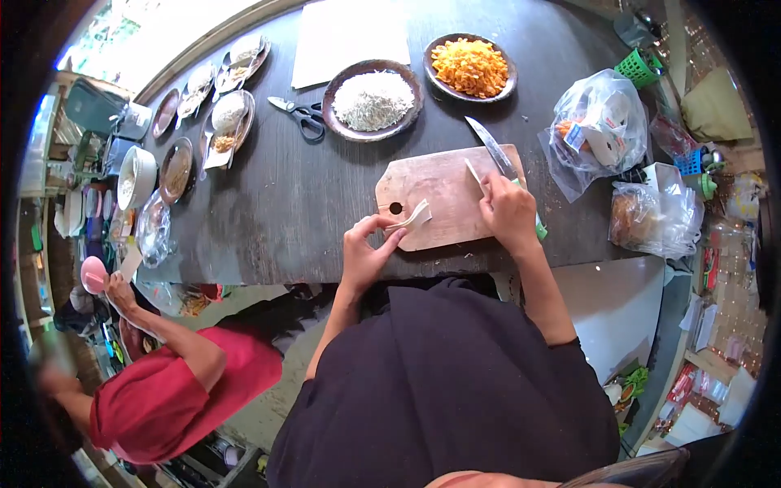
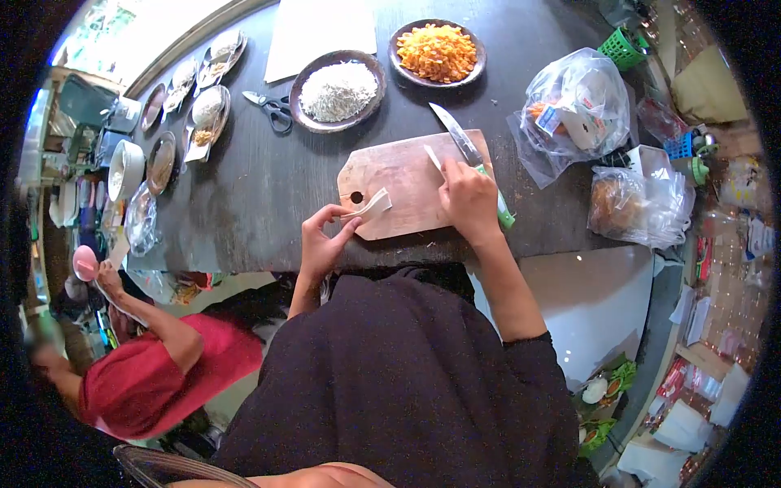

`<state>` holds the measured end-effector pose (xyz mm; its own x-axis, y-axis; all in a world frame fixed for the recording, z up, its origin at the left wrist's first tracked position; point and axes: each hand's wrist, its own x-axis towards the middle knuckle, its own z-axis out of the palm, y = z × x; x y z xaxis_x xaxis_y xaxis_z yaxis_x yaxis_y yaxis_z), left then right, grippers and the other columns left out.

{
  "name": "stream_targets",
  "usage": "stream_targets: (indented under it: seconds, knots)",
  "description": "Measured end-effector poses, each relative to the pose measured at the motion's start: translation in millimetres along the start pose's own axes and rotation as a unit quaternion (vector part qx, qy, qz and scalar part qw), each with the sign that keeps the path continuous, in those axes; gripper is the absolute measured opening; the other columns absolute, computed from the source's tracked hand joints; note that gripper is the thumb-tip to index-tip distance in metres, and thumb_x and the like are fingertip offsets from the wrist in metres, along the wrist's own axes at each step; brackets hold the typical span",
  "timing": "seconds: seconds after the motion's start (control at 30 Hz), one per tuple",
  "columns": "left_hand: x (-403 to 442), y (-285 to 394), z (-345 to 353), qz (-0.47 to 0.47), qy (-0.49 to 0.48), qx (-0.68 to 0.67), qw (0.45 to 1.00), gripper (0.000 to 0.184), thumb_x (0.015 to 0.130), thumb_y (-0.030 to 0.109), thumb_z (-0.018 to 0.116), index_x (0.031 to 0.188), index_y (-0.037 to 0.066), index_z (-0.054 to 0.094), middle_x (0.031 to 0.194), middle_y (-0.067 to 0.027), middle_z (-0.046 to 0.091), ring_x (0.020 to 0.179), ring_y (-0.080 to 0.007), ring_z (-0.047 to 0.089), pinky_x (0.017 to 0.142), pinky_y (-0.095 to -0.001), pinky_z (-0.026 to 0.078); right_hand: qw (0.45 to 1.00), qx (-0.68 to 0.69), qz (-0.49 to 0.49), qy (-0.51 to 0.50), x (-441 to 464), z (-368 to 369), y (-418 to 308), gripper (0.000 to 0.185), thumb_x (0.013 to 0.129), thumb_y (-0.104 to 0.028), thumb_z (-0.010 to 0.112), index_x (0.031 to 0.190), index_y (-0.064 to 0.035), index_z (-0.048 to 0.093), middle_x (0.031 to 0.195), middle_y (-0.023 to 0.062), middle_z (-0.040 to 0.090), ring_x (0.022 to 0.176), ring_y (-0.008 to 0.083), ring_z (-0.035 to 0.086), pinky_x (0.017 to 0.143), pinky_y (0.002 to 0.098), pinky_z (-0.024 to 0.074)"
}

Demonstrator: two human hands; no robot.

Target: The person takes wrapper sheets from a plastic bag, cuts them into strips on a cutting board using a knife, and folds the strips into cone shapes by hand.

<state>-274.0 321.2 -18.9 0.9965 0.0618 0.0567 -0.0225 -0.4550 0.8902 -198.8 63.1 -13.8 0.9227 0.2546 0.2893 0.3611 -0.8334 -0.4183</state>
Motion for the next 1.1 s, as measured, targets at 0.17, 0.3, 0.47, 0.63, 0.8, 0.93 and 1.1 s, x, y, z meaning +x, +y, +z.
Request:
stream_targets:
  seconds: [0.17,0.3,0.47,0.63,0.8,0.93,1.1]
  knots:
    - [-18.9,9.5,11.4,-0.067,0.045,-0.218,0.973,0.008,0.09,0.005,0.07,0.094,0.0,0.066,0.089,-0.0042,0.07,0.081,-0.0105,0.063,0.075,-0.0266,0.05,0.986,0.159,0.004,-0.046,12.2,5.4,3.3,0.012,0.084,-0.007,0.062,0.096,-0.0056,0.062,0.081,0.0135,0.068,0.076,0.03,0.068,0.067,0.0411,0.0518]
    - [-32.4,10.2,13.6,-0.087,0.083,-0.285,0.951,0.008,0.092,0.004,0.067,0.097,0.0,0.063,0.087,-0.0042,0.068,0.078,-0.01,0.064,0.071,-0.0258,0.053,0.935,0.317,-0.073,-0.14,39.0,-4.4,-29.2,0.015,0.088,-0.004,0.064,0.103,-0.0028,0.064,0.08,0.0075,0.067,0.071,0.013,0.064,0.063,0.0261,0.0482]
    - [-45.6,11.4,15.8,-0.082,0.118,-0.291,0.946,0.008,0.093,0.005,0.066,0.099,0.001,0.063,0.088,-0.0056,0.069,0.079,-0.0111,0.065,0.071,-0.0282,0.055,0.901,0.358,-0.091,-0.226,65.3,11.3,-40.2,0.017,0.087,-0.006,0.066,0.104,-0.0031,0.064,0.085,0.0084,0.067,0.077,0.0146,0.064,0.068,0.0275,0.0488]
    - [-46.2,18.5,23.4,-0.098,0.153,-0.331,0.926,0.013,0.093,0.011,0.069,0.099,0.001,0.063,0.087,-0.0048,0.07,0.078,-0.0102,0.066,0.072,-0.027,0.055,0.949,0.228,-0.194,-0.101,42.7,18.6,-37.9,0.029,0.087,-0.02,0.069,0.111,-0.0045,0.064,0.098,0.0156,0.07,0.095,0.0269,0.066,0.084,0.0393,0.0502]
    - [-37.8,21.5,36.5,-0.076,0.161,-0.37,0.912,0.016,0.093,0.01,0.069,0.103,0.0,0.062,0.088,-0.0059,0.071,0.081,-0.0111,0.067,0.074,-0.028,0.056,0.828,0.443,-0.055,-0.339,1.4,-2.6,-38.8,0.027,0.086,-0.013,0.072,0.11,-0.0045,0.064,0.097,0.0057,0.07,0.084,0.0146,0.064,0.073,0.0312,0.0492]
    - [-27.3,20.2,43.1,-0.015,0.15,-0.27,0.951,0.014,0.093,0.008,0.069,0.102,-0.001,0.063,0.095,-0.0096,0.072,0.086,-0.0133,0.068,0.077,-0.0279,0.056,0.932,0.315,-0.104,-0.144,-15.4,-0.7,-30.3,0.015,0.081,-0.008,0.07,0.095,-0.0066,0.065,0.083,0.0114,0.067,0.076,0.0259,0.066,0.069,0.0361,0.0506]
    - [-12.9,11.9,45.3,0.137,0.103,0.051,0.984,0.015,0.086,0.007,0.073,0.099,0.003,0.069,0.093,-0.011,0.074,0.08,-0.0219,0.071,0.074,-0.0317,0.053,0.979,0.12,-0.145,-0.071,-17.1,0.0,-11.1,0.01,0.082,-0.013,0.069,0.09,-0.0087,0.065,0.083,0.0084,0.063,0.087,0.0271,0.061,0.078,0.0399,0.0461]
